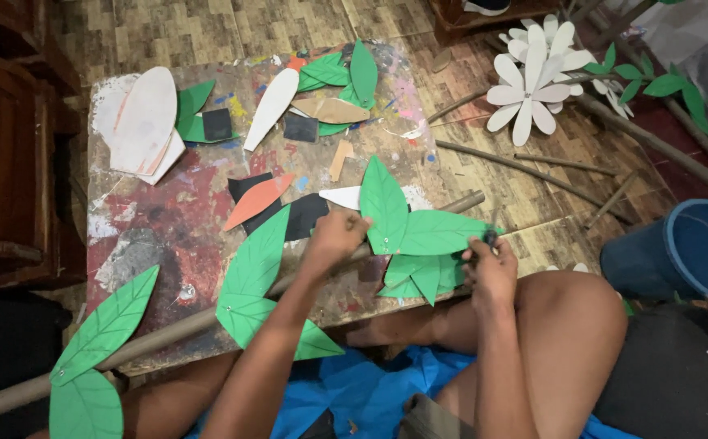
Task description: The person is crafting a large decorative flower by cutting out green foam leaves and white petals and attaching them to a wooden stick.
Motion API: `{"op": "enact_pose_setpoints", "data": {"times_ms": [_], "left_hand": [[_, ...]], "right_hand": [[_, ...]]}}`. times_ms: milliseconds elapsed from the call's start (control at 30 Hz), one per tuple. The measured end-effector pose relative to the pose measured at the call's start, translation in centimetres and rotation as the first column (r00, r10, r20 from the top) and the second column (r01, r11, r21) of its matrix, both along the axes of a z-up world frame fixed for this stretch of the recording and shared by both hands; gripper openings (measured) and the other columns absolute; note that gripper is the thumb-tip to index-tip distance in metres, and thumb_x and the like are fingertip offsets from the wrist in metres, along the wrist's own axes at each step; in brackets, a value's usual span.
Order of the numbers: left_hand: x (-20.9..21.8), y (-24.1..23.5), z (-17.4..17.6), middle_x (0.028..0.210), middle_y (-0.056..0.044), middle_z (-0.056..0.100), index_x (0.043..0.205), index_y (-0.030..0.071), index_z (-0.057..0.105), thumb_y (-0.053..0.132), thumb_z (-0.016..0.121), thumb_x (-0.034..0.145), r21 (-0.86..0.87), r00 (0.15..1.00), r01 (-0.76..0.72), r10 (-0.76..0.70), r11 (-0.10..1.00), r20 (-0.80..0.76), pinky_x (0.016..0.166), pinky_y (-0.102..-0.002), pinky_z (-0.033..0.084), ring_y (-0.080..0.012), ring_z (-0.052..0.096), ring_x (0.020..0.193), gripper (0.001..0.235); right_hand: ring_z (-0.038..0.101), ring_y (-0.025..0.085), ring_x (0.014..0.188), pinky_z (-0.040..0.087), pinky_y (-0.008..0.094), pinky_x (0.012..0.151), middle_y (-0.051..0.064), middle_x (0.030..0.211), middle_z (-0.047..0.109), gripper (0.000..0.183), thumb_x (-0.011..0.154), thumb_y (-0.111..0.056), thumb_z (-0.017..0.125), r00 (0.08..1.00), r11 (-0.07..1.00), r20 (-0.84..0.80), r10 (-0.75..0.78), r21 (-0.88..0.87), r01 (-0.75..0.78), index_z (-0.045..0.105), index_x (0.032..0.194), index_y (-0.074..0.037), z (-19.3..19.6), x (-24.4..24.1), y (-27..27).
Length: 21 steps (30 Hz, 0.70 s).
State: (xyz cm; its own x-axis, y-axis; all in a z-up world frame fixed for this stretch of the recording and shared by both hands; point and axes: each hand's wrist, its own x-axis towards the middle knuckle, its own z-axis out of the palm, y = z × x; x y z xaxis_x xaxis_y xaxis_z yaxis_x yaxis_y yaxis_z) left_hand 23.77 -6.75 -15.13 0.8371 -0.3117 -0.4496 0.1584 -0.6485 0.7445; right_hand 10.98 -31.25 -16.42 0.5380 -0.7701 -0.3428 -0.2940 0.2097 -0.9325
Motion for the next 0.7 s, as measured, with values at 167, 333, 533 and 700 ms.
{"op": "enact_pose_setpoints", "data": {"times_ms": [167,333,533,700], "left_hand": [[-3.4,2.4,4.2,0.116,-0.019,0.076,0.124,0.007,0.071,0.029,0.069,0.088,0.231,0.944,0.314,-0.329,0.921,0.032,0.1,-0.057,0.056,-0.0449,0.069,0.115,0.041],[-2.7,2.8,-2.3,0.104,-0.021,0.065,0.11,0.001,0.065,0.018,0.067,0.083,0.394,0.772,0.357,-0.505,0.847,0.386,0.079,-0.061,0.061,-0.0531,0.071,0.094,0.032],[-0.8,2.9,5.9,0.133,-0.017,0.059,0.137,0.018,0.06,0.03,0.061,0.095,0.321,0.871,0.368,-0.444,0.873,0.21,0.1,-0.058,0.055,-0.0494,0.067,0.113,0.043],[-0.9,4.4,12.9,0.112,-0.023,0.071,0.14,0.021,0.053,0.03,0.054,0.095,0.232,0.875,0.322,-0.382,0.918,0.297,0.092,-0.063,0.055,-0.0555,0.068,0.103,0.046]], "right_hand": [[0.047,0.013,0.043,0.037,0.027,0.033,0.008,0.067,0.064,0.013,0.095,-0.02,0.066,0.995,0.986,-0.022,-0.099,0.132,0.101,0.061,0.101,-0.009,0.0,0.1,-0.7],[0.065,0.026,0.078,0.064,0.043,0.076,0.005,0.091,0.05,0.019,0.101,-0.018,0.057,0.978,0.916,0.186,-0.092,0.4,0.01,0.053,0.119,-0.011,0.2,-0.1,-1.2],[0.073,0.024,0.082,0.068,0.038,0.083,0.002,0.095,0.07,0.011,0.096,-0.013,0.068,0.876,0.653,0.374,-0.304,0.752,-0.094,0.061,0.103,-0.012,-0.3,0.6,-1.8],[0.076,0.021,0.08,0.067,0.027,0.073,0.007,0.096,0.08,0.005,0.094,-0.01,0.074,0.746,0.499,0.526,-0.408,0.813,-0.301,0.072,0.098,-0.008,2.8,0.7,1.1]]}}
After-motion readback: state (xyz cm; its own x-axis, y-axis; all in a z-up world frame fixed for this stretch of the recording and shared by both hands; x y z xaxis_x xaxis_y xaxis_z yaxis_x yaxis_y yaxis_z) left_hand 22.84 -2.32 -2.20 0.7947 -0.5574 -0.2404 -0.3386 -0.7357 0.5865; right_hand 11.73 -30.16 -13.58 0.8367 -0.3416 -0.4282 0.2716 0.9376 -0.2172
